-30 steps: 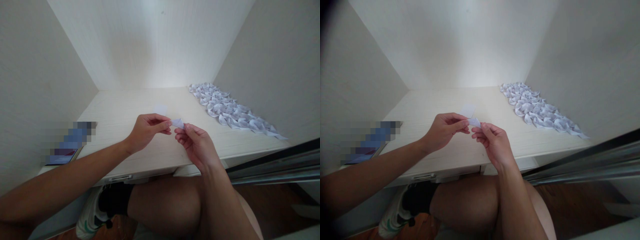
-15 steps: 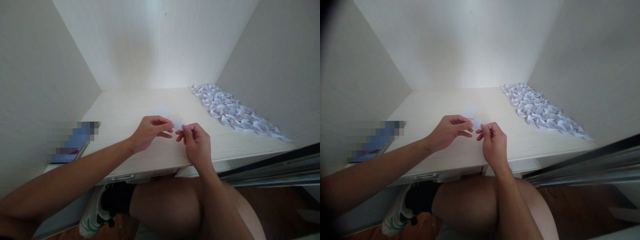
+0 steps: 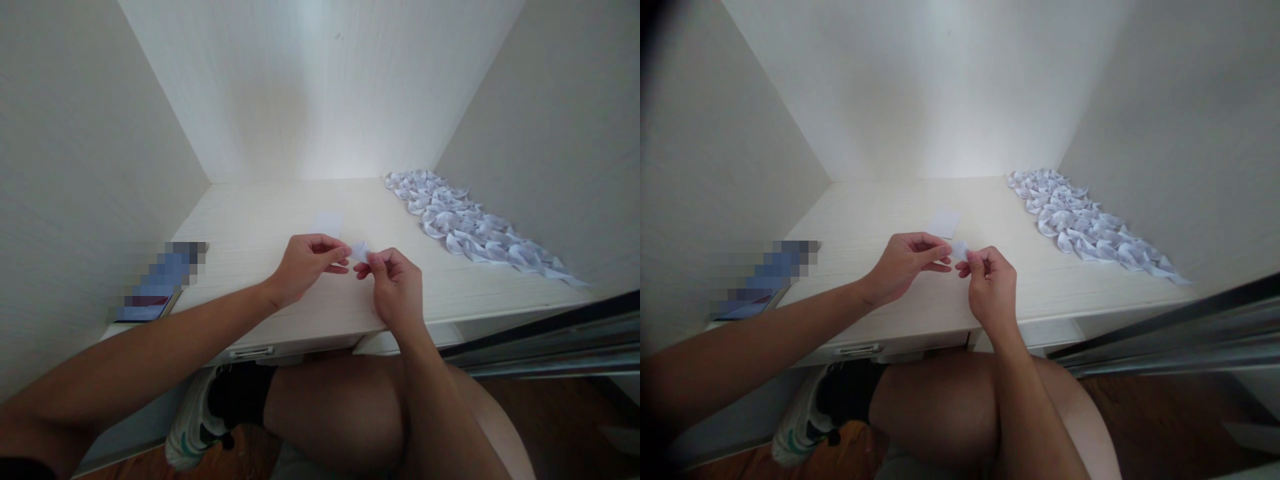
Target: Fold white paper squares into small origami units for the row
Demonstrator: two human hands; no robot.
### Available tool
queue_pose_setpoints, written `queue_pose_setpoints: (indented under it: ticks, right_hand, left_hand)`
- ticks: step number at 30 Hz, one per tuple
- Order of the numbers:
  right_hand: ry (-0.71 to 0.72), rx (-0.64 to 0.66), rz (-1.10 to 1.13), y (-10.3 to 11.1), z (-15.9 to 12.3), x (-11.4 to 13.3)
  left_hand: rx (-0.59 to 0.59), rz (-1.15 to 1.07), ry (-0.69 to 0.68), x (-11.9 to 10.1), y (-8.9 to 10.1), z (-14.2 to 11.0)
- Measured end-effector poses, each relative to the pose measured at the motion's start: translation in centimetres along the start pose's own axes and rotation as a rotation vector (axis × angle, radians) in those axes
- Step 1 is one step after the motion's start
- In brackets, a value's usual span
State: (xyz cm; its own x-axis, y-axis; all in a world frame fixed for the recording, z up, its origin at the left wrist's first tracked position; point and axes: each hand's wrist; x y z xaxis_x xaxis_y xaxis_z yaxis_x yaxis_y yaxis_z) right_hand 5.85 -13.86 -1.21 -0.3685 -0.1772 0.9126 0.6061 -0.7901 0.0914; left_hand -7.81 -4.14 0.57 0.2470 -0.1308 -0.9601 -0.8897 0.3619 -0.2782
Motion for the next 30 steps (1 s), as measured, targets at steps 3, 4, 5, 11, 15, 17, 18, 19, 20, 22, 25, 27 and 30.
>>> queue_pose_setpoints:
  ticks: [3, 4, 5, 11, 15, 17, 18, 19, 20, 22, 25, 27, 30]
  right_hand:
    - [-0.083, 0.017, 0.077, -0.1, 0.1, -0.3]
    - [-0.119, 0.019, 0.110, -0.2, 0.1, -0.4]
    - [-0.159, 0.017, 0.145, -0.3, 0.1, -0.5]
    - [-0.340, -0.023, 0.301, -0.7, 0.1, -0.8]
    - [-0.304, -0.064, 0.247, -1.0, 0.1, -0.8]
    - [-0.252, -0.106, 0.221, -1.1, -0.1, -0.6]
    - [-0.220, -0.123, 0.210, -1.2, -0.2, -0.5]
    - [-0.187, -0.136, 0.198, -1.3, -0.3, -0.4]
    - [-0.156, -0.145, 0.189, -1.4, -0.4, -0.3]
    - [-0.115, -0.166, 0.187, -1.5, -0.6, -0.3]
    - [-0.092, -0.201, 0.198, -1.7, -0.8, -0.5]
    - [-0.059, -0.211, 0.162, -1.7, -1.0, -0.6]
    - [0.058, -0.235, 0.071, -1.5, -1.1, -0.5]
  left_hand:
    - [-0.043, 0.011, -0.084, 0.1, -0.1, 0.1]
    - [-0.056, 0.024, -0.120, 0.2, -0.1, 0.1]
    - [-0.064, 0.045, -0.160, 0.3, 0.0, 0.1]
    - [-0.042, 0.219, -0.347, 0.7, 0.4, 0.1]
    - [-0.044, 0.187, -0.327, 0.8, 0.5, 0.2]
    - [-0.047, 0.160, -0.308, 0.9, 0.5, 0.4]
    - [-0.050, 0.146, -0.297, 0.9, 0.5, 0.4]
    - [-0.055, 0.132, -0.285, 0.9, 0.5, 0.5]
    - [-0.061, 0.118, -0.271, 0.9, 0.5, 0.5]
    - [-0.076, 0.091, -0.239, 0.8, 0.5, 0.6]
    - [-0.089, 0.043, -0.191, 0.7, 0.4, 0.6]
    - [-0.092, 0.036, -0.188, 0.7, 0.3, 0.5]
    - [-0.095, 0.092, -0.269, 0.6, 0.3, 0.3]
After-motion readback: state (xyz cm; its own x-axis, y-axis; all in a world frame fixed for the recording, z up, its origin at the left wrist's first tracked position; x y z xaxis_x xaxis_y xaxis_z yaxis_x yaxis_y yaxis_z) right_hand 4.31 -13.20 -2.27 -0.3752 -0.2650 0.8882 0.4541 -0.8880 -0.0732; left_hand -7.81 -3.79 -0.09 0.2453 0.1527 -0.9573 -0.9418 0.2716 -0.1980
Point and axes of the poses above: each hand's wrist, its own z-axis towards the middle knuckle, its own y-axis out of the back of the hand, x = y × z, and after that the axes turned 14 degrees about -x, right-handed
